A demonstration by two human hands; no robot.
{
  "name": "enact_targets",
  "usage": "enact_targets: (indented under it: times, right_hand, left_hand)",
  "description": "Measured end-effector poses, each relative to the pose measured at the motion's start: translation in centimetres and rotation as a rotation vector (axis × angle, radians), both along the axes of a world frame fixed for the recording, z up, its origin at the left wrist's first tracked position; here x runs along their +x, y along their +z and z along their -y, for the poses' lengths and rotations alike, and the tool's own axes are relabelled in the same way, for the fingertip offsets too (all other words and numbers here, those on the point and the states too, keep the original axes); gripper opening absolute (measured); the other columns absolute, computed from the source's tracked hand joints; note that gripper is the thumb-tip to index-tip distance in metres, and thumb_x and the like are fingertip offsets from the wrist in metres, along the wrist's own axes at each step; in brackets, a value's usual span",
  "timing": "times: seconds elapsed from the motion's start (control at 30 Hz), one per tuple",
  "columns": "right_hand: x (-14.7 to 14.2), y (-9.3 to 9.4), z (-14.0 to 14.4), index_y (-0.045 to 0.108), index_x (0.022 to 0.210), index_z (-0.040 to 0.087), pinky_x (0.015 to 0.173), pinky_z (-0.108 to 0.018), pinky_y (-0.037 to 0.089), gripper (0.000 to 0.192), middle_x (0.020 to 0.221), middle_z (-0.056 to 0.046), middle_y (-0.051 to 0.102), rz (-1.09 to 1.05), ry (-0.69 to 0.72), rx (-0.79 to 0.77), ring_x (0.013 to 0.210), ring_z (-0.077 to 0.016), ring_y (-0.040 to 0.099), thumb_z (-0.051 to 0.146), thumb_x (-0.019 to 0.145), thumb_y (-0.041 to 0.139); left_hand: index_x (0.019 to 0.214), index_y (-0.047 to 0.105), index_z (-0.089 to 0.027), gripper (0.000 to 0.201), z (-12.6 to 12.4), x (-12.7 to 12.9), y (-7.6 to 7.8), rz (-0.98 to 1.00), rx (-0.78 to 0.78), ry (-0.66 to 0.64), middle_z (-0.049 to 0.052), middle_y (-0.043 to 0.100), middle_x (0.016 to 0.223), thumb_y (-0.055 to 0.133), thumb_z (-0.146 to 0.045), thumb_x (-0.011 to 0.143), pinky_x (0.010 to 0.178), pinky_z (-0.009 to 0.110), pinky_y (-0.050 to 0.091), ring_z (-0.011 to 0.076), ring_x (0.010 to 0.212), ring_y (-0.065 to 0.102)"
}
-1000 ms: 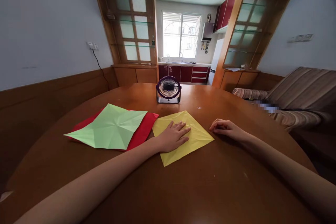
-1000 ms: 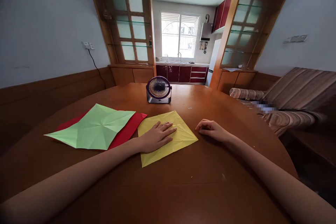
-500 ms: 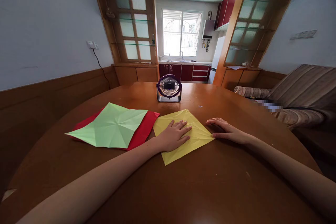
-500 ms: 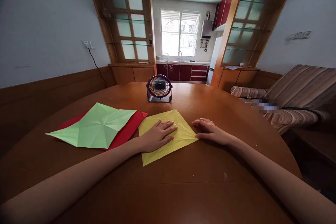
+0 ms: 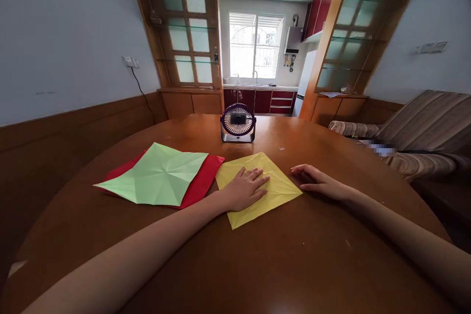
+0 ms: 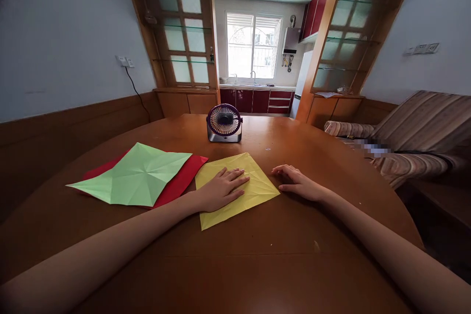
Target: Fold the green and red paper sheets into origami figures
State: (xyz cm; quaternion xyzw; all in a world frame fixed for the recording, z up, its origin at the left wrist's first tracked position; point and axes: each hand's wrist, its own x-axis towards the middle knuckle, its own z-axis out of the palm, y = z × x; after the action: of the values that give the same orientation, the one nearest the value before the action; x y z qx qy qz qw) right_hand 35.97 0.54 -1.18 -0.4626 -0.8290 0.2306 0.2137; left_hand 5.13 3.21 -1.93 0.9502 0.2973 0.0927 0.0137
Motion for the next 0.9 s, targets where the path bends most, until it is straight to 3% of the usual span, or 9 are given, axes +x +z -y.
enact_targets:
  times: [0.2,0.27,0.37,0.5,0.67,0.77,0.9]
  right_hand:
    - [-0.8,0.3,0.5,0.052,0.132,0.024,0.110,-0.051,0.036,0.045,0.135,-0.010,0.052,-0.070,0.093,0.111,0.127,-0.0286,0.047,0.045,0.093,0.051]
    - [-1.6,0.5,0.9,0.050,0.137,0.026,0.113,-0.050,0.032,0.046,0.143,-0.009,0.047,-0.020,0.165,0.127,0.134,-0.0284,0.041,0.044,0.095,0.048]
    - [-2.5,0.3,1.4,0.033,0.149,0.030,0.120,-0.051,0.020,0.053,0.156,-0.002,0.030,0.112,0.223,0.069,0.146,-0.0265,0.022,0.044,0.098,0.043]
    - [-2.6,-0.1,1.3,0.020,0.151,0.033,0.123,-0.052,0.007,0.057,0.159,0.004,0.018,0.206,0.247,0.033,0.148,-0.0251,0.011,0.046,0.100,0.039]
    - [-2.0,0.0,0.9,0.020,0.150,0.033,0.123,-0.050,0.004,0.056,0.158,0.003,0.019,0.205,0.267,0.022,0.147,-0.0252,0.011,0.047,0.100,0.039]
    - [-1.8,0.3,0.9,0.020,0.150,0.034,0.123,-0.051,0.003,0.056,0.159,0.004,0.018,0.216,0.264,-0.019,0.148,-0.0253,0.010,0.047,0.100,0.040]
    - [-1.3,0.6,0.9,0.027,0.148,0.036,0.121,-0.055,0.006,0.056,0.158,0.005,0.021,0.167,0.229,-0.075,0.148,-0.0278,0.010,0.049,0.097,0.045]
  left_hand:
    - [0.144,0.039,-0.020,0.051,0.2,0.1,0.1,0.016,-0.020,0.005,0.017,0.036,0.152,0.029,-0.045,0.102,0.114,0.052,0.020,0.0275,0.143,0.028]
    - [0.143,0.040,-0.018,0.051,0.6,0.6,0.0,0.046,-0.042,0.031,0.016,0.037,0.151,0.031,-0.045,0.101,0.114,0.052,0.020,0.0272,0.143,0.029]
    - [0.142,0.041,-0.014,0.053,1.5,1.8,-0.2,0.094,-0.087,0.121,0.017,0.037,0.151,0.036,-0.045,0.099,0.116,0.051,0.019,0.0269,0.143,0.029]
    - [0.145,0.035,-0.010,0.057,1.9,2.6,-0.2,0.081,-0.155,0.207,0.017,0.031,0.154,0.035,-0.042,0.098,0.118,0.049,0.015,0.0260,0.145,0.023]
    - [0.150,0.025,-0.009,0.069,0.9,0.2,0.1,-0.016,-0.191,0.175,0.017,0.018,0.157,0.025,-0.055,0.099,0.118,0.049,0.013,0.0275,0.147,0.013]
    - [0.152,0.020,-0.006,0.079,0.7,-1.9,0.1,-0.048,-0.199,0.256,0.019,0.012,0.157,0.024,-0.062,0.096,0.118,0.051,0.012,0.0310,0.147,0.009]
    - [0.151,0.023,-0.006,0.081,1.4,-3.9,0.7,-0.046,-0.205,0.262,0.021,0.015,0.156,0.028,-0.064,0.095,0.116,0.051,0.017,0.0331,0.146,0.012]
